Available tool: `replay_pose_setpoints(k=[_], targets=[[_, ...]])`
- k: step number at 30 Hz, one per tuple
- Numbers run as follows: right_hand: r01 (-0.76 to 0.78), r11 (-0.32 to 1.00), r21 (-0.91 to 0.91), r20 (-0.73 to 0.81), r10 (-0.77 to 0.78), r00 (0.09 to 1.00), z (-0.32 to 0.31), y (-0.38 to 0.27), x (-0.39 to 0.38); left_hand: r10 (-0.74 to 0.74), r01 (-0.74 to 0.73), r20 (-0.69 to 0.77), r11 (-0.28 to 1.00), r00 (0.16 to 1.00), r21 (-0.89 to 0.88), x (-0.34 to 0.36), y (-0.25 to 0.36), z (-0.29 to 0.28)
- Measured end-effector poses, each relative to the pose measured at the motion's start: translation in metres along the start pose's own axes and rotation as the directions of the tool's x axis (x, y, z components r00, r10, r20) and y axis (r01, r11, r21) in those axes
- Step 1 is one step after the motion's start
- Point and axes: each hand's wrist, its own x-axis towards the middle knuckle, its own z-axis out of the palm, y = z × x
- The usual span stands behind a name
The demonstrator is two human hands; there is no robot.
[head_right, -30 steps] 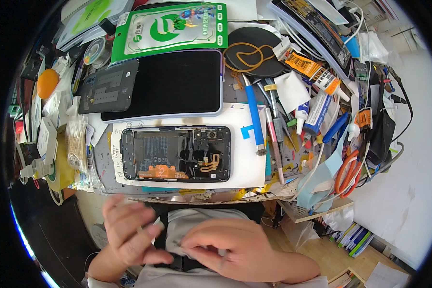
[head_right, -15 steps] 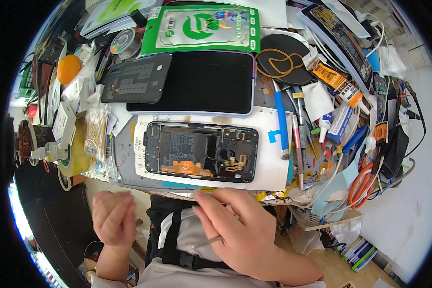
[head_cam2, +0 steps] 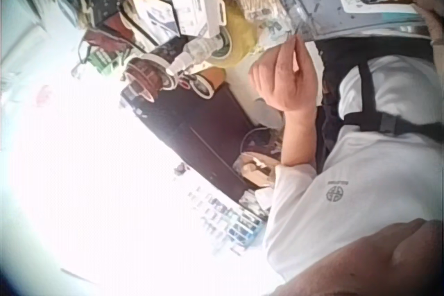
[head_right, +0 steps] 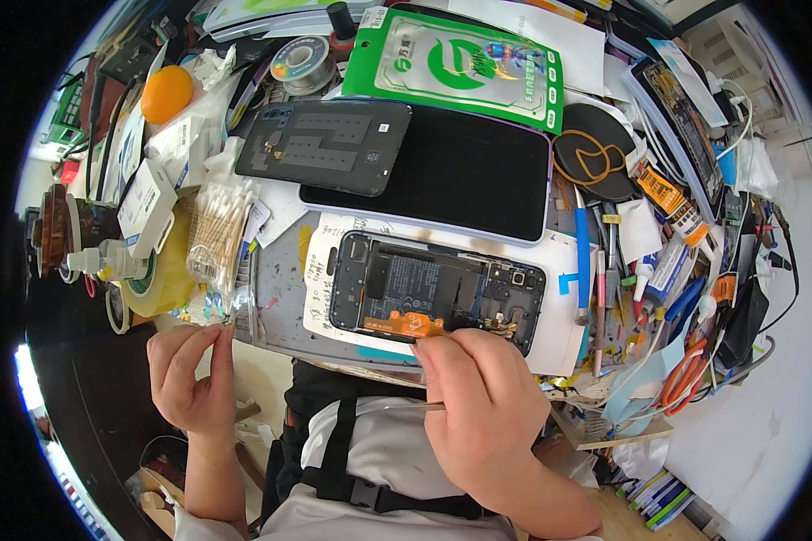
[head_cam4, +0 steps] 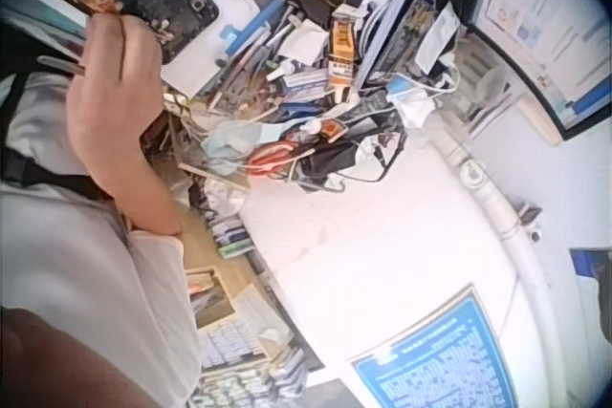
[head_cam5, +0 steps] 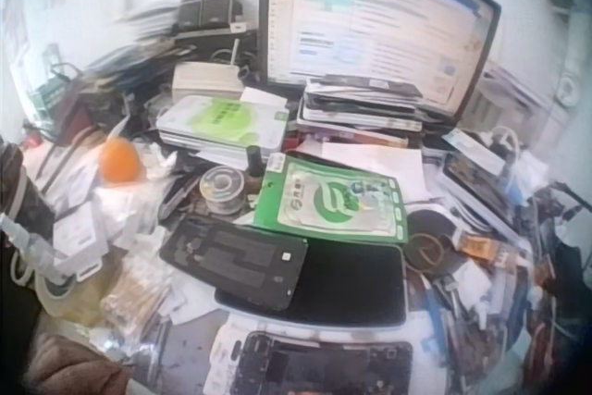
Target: The person disassembles a smartphone, removes the back cover, and uses tweezers to manipulate internal components and adhesive. They repeatedly pry and adjust the back cover and internal parts on a cluttered workbench.
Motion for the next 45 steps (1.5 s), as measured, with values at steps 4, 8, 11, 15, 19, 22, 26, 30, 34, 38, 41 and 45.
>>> replay_pose_setpoints(k=[4, 8, 11, 15, 19, 22, 26, 30, 34, 38, 41, 45], targets=[[0.038, 0.999, -0.017, -0.002, -0.038, 0.999, 0.001, -0.001, 0.001, -0.007, 0.001, -0.064, 0.997, 0.998, -0.082, 0.007, 0.014, 0.007], [0.037, 0.999, -0.014, 0.013, -0.037, 0.999, 0.001, -0.001, 0.003, 0.141, -0.129, 0.030, 0.958, 0.990, -0.256, 0.019, 0.033, 0.019], [0.007, 1.000, 0.020, 0.034, -0.007, 0.999, 0.000, -0.002, 0.003, 0.252, -0.206, 0.079, 0.906, 0.965, -0.370, 0.029, 0.049, 0.037], [-0.035, 0.993, 0.109, 0.022, 0.032, 0.999, -0.006, 0.000, 0.004, 0.265, -0.183, 0.141, 0.886, 0.954, -0.426, 0.033, 0.067, 0.058], [-0.007, 0.995, 0.102, -0.049, 0.012, 0.999, -0.013, 0.001, 0.005, 0.232, -0.167, 0.107, 0.891, 0.967, -0.423, 0.032, 0.072, 0.067], [-0.073, 0.981, 0.181, -0.010, 0.076, 0.997, -0.015, 0.000, 0.003, 0.195, -0.149, 0.077, 0.905, 0.978, -0.399, 0.031, 0.069, 0.068], [0.033, 0.998, 0.058, -0.002, -0.033, 0.999, -0.005, 0.004, 0.000, 0.234, -0.174, 0.115, 0.907, 0.965, -0.384, 0.026, 0.065, 0.065], [0.083, 0.997, 0.009, -0.049, -0.082, 0.995, 0.001, 0.008, -0.001, 0.255, -0.203, 0.104, 0.911, 0.961, -0.359, 0.022, 0.065, 0.066], [0.065, 0.998, -0.022, -0.035, -0.066, 0.997, 0.002, 0.005, 0.000, 0.257, -0.215, 0.072, 0.907, 0.964, -0.361, 0.019, 0.064, 0.069], [0.024, 0.999, -0.027, 0.003, -0.024, 1.000, 0.002, 0.003, 0.001, 0.265, -0.226, 0.074, 0.914, 0.962, -0.337, 0.018, 0.064, 0.070], [-0.002, 1.000, -0.005, 0.013, 0.002, 1.000, 0.002, 0.004, 0.001, 0.261, -0.231, 0.050, 0.917, 0.964, -0.326, 0.016, 0.065, 0.071], [0.006, 0.997, 0.072, -0.023, -0.004, 1.000, 0.005, 0.000, 0.001, 0.254, -0.229, 0.040, 0.919, 0.966, -0.320, 0.016, 0.067, 0.073]])
